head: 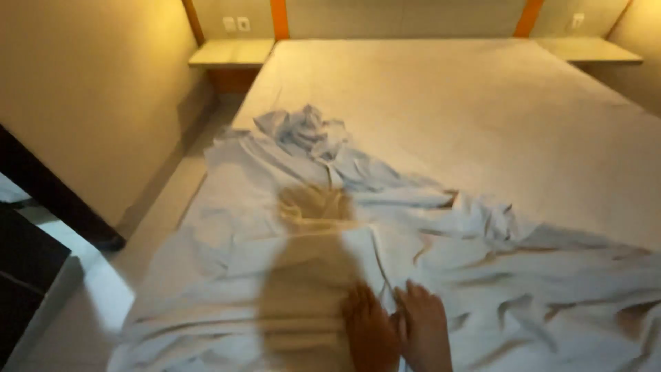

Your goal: The person folds a white bed sheet on a bed in a bedroom. They gather the sheet from the mattress, smooth it out, and fold it into a neat pile using both hands.

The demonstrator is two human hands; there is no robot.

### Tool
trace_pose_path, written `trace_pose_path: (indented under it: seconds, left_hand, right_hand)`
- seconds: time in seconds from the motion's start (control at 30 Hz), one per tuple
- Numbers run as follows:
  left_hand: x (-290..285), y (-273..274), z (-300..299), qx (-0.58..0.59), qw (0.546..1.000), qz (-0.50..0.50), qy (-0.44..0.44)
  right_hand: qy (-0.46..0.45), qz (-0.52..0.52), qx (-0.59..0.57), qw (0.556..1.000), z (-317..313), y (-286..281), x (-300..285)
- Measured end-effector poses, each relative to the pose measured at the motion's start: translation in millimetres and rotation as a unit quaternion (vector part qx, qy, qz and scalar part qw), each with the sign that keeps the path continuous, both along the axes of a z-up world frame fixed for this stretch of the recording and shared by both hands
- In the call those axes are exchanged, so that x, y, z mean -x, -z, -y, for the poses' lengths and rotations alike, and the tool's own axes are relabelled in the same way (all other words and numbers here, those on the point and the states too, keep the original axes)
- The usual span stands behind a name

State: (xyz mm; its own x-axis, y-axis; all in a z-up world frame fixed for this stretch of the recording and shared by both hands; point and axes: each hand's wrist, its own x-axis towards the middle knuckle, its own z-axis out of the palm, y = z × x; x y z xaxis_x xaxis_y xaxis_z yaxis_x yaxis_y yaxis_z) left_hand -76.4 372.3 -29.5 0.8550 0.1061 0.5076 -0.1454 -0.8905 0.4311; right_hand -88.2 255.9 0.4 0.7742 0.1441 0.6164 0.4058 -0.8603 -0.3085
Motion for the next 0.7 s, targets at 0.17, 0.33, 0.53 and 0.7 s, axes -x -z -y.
trace_pose_path:
  seconds: [0.17, 0.33, 0.53, 0.7]
  left_hand:
    - [37.2, -69.2, -16.5, 0.005, 1.0, -0.019, 0.006]
    - [56.3, -176.7, -32.3, -0.001, 0.999, -0.021, 0.032]
    - [70.4, -327.3, -47.4, 0.011, 0.999, -0.044, 0.024]
    - [88.4, -428.2, -39.1, 0.014, 0.996, -0.064, 0.06]
  right_hand:
    - [-0.021, -0.044, -0.116, 0.992, -7.0, -90.0, 32.1]
    - [-0.02, -0.04, -0.087, 0.995, 5.6, -137.1, 52.3]
    - [-0.028, -0.102, -0.096, 0.99, 11.2, -278.9, 78.0]
    - [0.021, -0.096, -0.11, 0.989, 9.1, -406.2, 109.3]
